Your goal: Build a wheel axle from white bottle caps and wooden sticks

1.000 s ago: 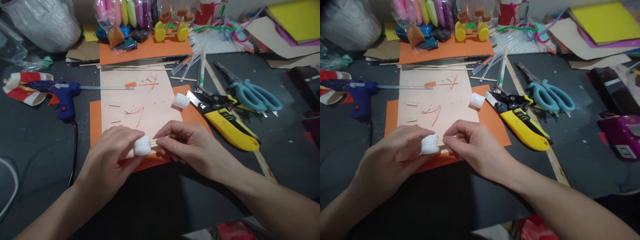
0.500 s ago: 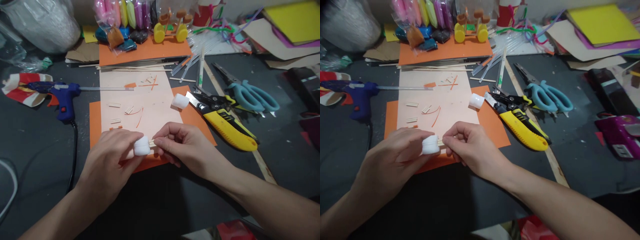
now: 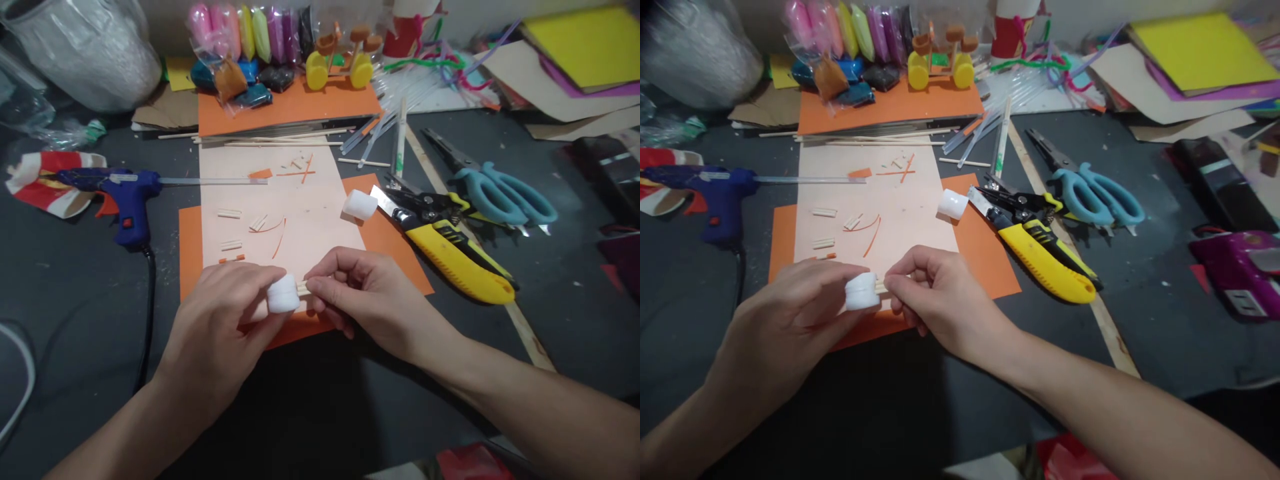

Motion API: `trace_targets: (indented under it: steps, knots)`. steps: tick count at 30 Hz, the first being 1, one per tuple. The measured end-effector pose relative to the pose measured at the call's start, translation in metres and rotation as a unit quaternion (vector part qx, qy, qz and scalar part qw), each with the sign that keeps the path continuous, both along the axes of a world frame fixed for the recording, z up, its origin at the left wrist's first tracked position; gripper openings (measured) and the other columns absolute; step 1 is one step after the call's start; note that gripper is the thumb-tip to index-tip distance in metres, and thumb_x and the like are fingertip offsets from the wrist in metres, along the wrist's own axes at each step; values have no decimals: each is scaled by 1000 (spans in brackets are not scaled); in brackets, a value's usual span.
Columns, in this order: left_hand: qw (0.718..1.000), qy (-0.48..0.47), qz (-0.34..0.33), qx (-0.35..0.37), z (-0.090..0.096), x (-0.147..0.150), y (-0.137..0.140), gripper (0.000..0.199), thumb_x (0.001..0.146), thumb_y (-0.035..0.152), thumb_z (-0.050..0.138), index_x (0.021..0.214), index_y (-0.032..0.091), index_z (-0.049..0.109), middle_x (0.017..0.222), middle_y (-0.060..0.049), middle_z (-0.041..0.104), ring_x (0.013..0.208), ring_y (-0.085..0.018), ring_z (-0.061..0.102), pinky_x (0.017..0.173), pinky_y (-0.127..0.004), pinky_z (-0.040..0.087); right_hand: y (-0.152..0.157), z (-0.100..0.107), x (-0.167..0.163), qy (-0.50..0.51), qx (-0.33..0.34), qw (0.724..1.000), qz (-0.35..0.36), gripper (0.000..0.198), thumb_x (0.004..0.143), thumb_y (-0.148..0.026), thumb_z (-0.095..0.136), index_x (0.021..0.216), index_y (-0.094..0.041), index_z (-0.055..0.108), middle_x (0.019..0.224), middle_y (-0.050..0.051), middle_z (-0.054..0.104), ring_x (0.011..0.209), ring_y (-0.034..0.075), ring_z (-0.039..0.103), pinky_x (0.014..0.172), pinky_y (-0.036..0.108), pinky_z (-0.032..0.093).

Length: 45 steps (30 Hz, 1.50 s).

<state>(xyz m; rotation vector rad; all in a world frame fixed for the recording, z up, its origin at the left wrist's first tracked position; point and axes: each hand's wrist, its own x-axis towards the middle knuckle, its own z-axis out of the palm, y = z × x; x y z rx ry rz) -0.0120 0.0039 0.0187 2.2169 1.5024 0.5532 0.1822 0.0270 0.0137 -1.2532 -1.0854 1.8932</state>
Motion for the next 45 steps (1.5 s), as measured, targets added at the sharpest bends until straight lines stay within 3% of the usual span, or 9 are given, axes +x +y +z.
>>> trace_targets:
  steps: [6,12,20,30,37,45]
  knots:
    - [1000,2,2,-7,0,0,1,13,89,24,67,102,22,65,98,-1,75,92,-21,67,81,-35,45,-1,-2,0,-3,0,1000,5,17,84,-29,66,78,-14,59,61,-1,61,45,6,49,37,13,39]
    - [1000,10,-1,11,-4,-4,1,15,91,26,65,106,23,63,101,-2,75,96,-23,65,83,-37,44,3,3,10,-26,14,998,49,24,88,-32,67,104,-15,59,71,0,65,53,9,53,39,14,41]
    - [999,9,-13,28,-4,0,2,10,92,26,63,101,21,64,99,-4,76,95,-25,66,84,-39,44,10,4,17,-32,17,997,61,13,89,-27,61,86,-15,59,75,5,71,47,6,51,40,14,41]
    - [999,13,-8,31,-5,0,3,12,89,26,67,99,19,66,95,-5,77,89,-27,67,79,-40,45,4,-1,14,-52,36,997,51,11,90,-25,62,84,-15,60,72,2,70,49,6,52,42,14,41]
    - [999,12,-2,33,-7,1,2,12,89,26,66,99,20,66,97,-5,77,91,-26,67,80,-40,46,3,-1,13,-39,40,998,39,10,90,-21,62,83,-15,60,57,-4,61,47,6,51,43,13,41]
    - [1000,18,12,16,-6,1,1,10,91,29,63,98,22,67,96,-5,76,91,-26,67,80,-40,47,2,-1,11,-30,28,999,26,10,89,-22,63,83,-15,60,62,-2,65,49,6,53,44,13,41]
